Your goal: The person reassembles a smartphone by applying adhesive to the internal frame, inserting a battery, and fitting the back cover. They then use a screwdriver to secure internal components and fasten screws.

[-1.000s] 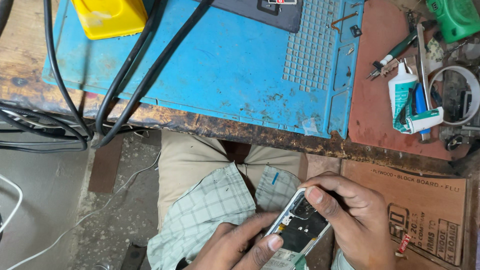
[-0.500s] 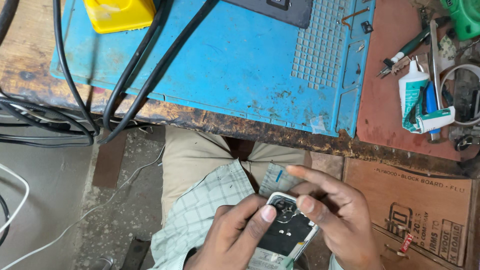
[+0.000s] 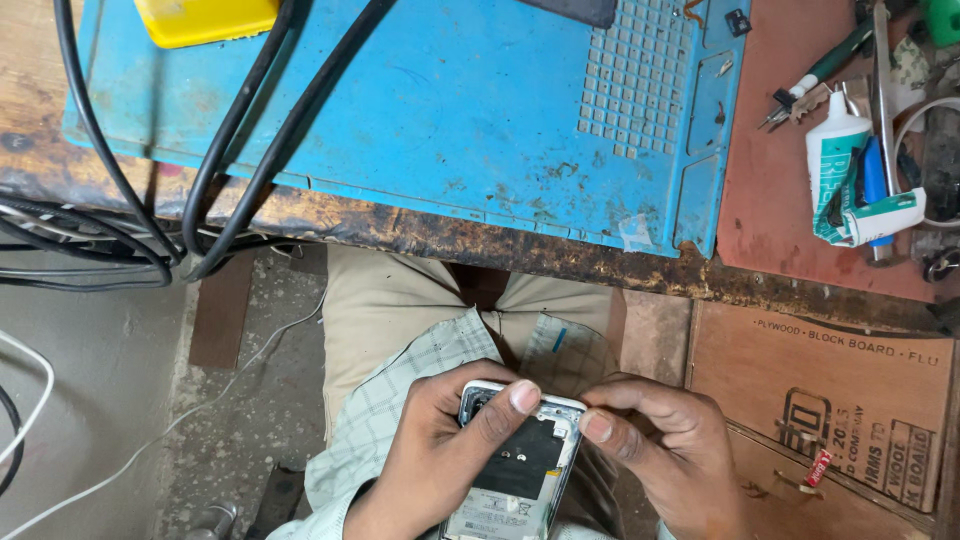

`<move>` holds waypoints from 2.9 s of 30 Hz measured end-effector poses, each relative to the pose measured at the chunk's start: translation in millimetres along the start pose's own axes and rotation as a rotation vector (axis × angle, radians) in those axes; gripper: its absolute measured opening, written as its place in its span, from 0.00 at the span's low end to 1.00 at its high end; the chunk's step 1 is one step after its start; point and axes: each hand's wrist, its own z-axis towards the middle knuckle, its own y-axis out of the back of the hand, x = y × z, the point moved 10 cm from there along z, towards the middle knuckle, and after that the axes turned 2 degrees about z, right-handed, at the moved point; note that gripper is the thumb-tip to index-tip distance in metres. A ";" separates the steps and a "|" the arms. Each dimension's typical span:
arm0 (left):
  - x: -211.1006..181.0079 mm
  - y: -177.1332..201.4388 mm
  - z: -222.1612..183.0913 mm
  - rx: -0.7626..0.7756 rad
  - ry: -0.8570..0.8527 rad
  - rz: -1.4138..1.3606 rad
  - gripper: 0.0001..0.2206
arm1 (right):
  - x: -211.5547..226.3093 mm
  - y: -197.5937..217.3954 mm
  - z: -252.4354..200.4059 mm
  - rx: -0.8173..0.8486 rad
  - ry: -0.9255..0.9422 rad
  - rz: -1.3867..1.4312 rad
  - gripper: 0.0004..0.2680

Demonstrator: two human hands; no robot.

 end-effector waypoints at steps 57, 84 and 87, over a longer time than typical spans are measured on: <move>-15.5 13.7 12.4 -0.035 -0.056 0.068 0.05 | 17.2 -34.7 36.6 0.203 0.056 0.141 0.07; 51.7 57.3 25.4 -0.169 0.149 -0.212 0.10 | -110.8 -93.2 -18.8 0.610 -0.348 0.292 0.11; 44.9 73.6 24.8 -0.311 0.138 -0.208 0.13 | -99.7 -83.8 -10.7 0.605 -0.249 0.224 0.13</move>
